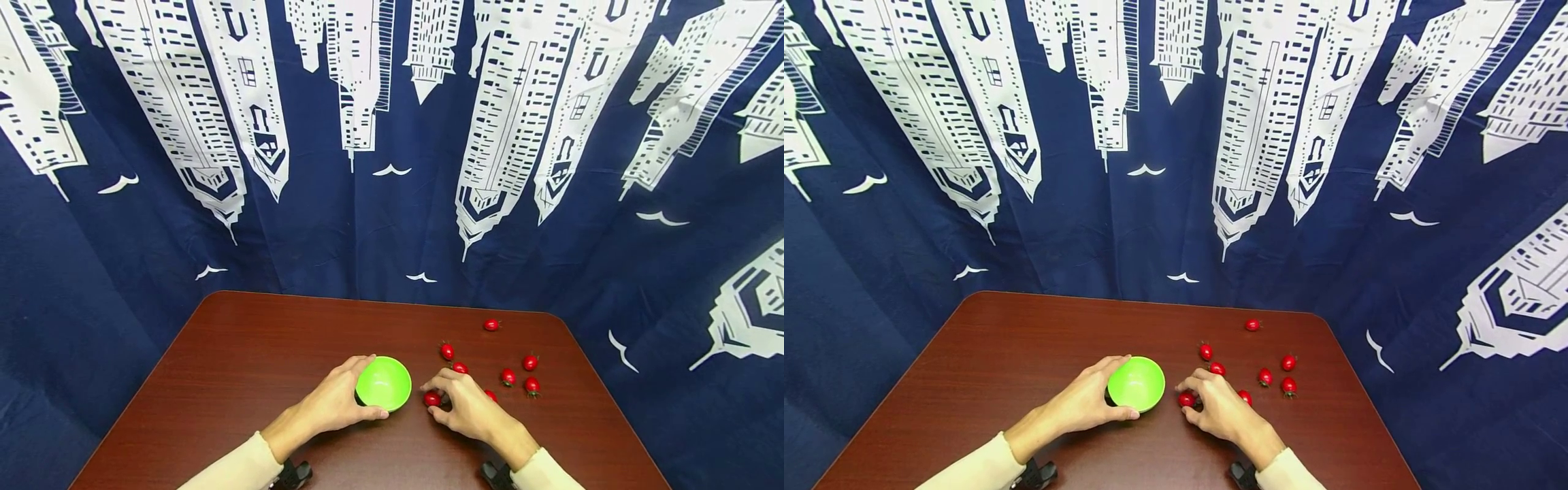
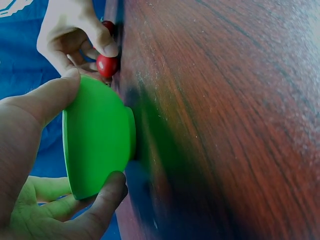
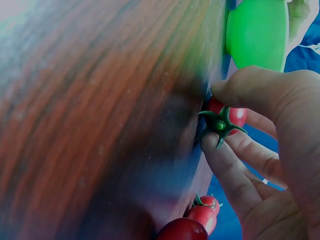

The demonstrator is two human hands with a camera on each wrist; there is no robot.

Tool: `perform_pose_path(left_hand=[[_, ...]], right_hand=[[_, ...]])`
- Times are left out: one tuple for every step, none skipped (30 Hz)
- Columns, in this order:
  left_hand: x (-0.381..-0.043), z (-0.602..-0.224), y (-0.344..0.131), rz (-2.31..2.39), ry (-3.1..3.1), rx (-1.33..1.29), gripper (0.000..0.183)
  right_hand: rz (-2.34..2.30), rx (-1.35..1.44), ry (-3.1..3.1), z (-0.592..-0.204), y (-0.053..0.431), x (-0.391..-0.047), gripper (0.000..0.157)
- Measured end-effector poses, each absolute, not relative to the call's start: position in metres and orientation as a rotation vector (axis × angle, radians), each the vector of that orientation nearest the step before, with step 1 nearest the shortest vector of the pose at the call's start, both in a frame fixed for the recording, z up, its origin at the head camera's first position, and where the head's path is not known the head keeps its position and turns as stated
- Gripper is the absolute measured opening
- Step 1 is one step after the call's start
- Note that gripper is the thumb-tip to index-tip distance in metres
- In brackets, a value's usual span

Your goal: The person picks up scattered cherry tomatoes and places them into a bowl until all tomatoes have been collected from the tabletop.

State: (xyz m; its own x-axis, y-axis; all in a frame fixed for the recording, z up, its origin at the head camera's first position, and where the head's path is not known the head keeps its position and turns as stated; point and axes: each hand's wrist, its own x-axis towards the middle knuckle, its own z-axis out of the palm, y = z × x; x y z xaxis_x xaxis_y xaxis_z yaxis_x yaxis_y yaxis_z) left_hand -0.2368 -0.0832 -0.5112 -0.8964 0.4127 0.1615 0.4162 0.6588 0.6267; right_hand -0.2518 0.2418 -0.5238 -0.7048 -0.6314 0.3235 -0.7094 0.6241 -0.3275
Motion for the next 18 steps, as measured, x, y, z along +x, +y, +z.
perform_pose_path(left_hand=[[-0.2369,-0.511,-0.0832,-1.083,-2.858,-0.716,0.113],[-0.2369,-0.5108,-0.0832,-1.085,-2.859,-0.719,0.113],[-0.2369,-0.5107,-0.0832,-1.085,-2.861,-0.719,0.113],[-0.2368,-0.5107,-0.083,-1.085,-2.86,-0.719,0.113],[-0.2365,-0.5106,-0.0829,-1.086,-2.86,-0.718,0.113],[-0.2363,-0.5106,-0.0828,-1.085,-2.86,-0.716,0.113],[-0.236,-0.5104,-0.0827,-1.083,-2.861,-0.715,0.113],[-0.2358,-0.5104,-0.0827,-1.082,-2.861,-0.713,0.113],[-0.2356,-0.5105,-0.0826,-1.083,-2.862,-0.712,0.113],[-0.2355,-0.5105,-0.0825,-1.085,-2.861,-0.711,0.113],[-0.2355,-0.5107,-0.0824,-1.088,-2.86,-0.711,0.113],[-0.2355,-0.5108,-0.0823,-1.09,-2.859,-0.712,0.113],[-0.2356,-0.5108,-0.0822,-1.093,-2.858,-0.712,0.113],[-0.2359,-0.511,-0.0821,-1.096,-2.856,-0.712,0.113],[-0.236,-0.511,-0.0821,-1.097,-2.856,-0.713,0.113],[-0.2362,-0.5111,-0.082,-1.096,-2.857,-0.713,0.113],[-0.2365,-0.511,-0.0819,-1.096,-2.857,-0.713,0.112],[-0.2367,-0.511,-0.0819,-1.097,-2.858,-0.712,0.112]], right_hand=[[0.657,1.115,-2.659,-0.5244,0.2416,-0.2521,0.032],[0.664,1.119,-2.65,-0.525,0.2412,-0.2523,0.032],[0.67,1.119,-2.642,-0.5256,0.2408,-0.2525,0.031],[0.672,1.123,-2.632,-0.5259,0.2404,-0.2527,0.031],[0.677,1.126,-2.626,-0.5265,0.2401,-0.253,0.031],[0.681,1.129,-2.621,-0.527,0.2397,-0.2533,0.031],[0.683,1.13,-2.62,-0.5269,0.2391,-0.2532,0.03],[0.69,1.13,-2.62,-0.5269,0.2386,-0.2534,0.03],[0.695,1.131,-2.621,-0.5271,0.2382,-0.2536,0.03],[0.694,1.13,-2.623,-0.5269,0.2376,-0.2537,0.029],[0.694,1.126,-2.628,-0.5265,0.237,-0.2538,0.029],[0.688,1.123,-2.63,-0.5259,0.2363,-0.2539,0.029],[0.682,1.118,-2.634,-0.5254,0.2356,-0.254,0.028],[0.678,1.113,-2.641,-0.5249,0.235,-0.2543,0.028],[0.67,1.108,-2.645,-0.5245,0.2345,-0.2545,0.028],[0.662,1.103,-2.649,-0.5237,0.2341,-0.2546,0.028],[0.655,1.102,-2.651,-0.5231,0.234,-0.2548,0.029],[0.648,1.101,-2.653,-0.5225,0.2338,-0.2549,0.029]])
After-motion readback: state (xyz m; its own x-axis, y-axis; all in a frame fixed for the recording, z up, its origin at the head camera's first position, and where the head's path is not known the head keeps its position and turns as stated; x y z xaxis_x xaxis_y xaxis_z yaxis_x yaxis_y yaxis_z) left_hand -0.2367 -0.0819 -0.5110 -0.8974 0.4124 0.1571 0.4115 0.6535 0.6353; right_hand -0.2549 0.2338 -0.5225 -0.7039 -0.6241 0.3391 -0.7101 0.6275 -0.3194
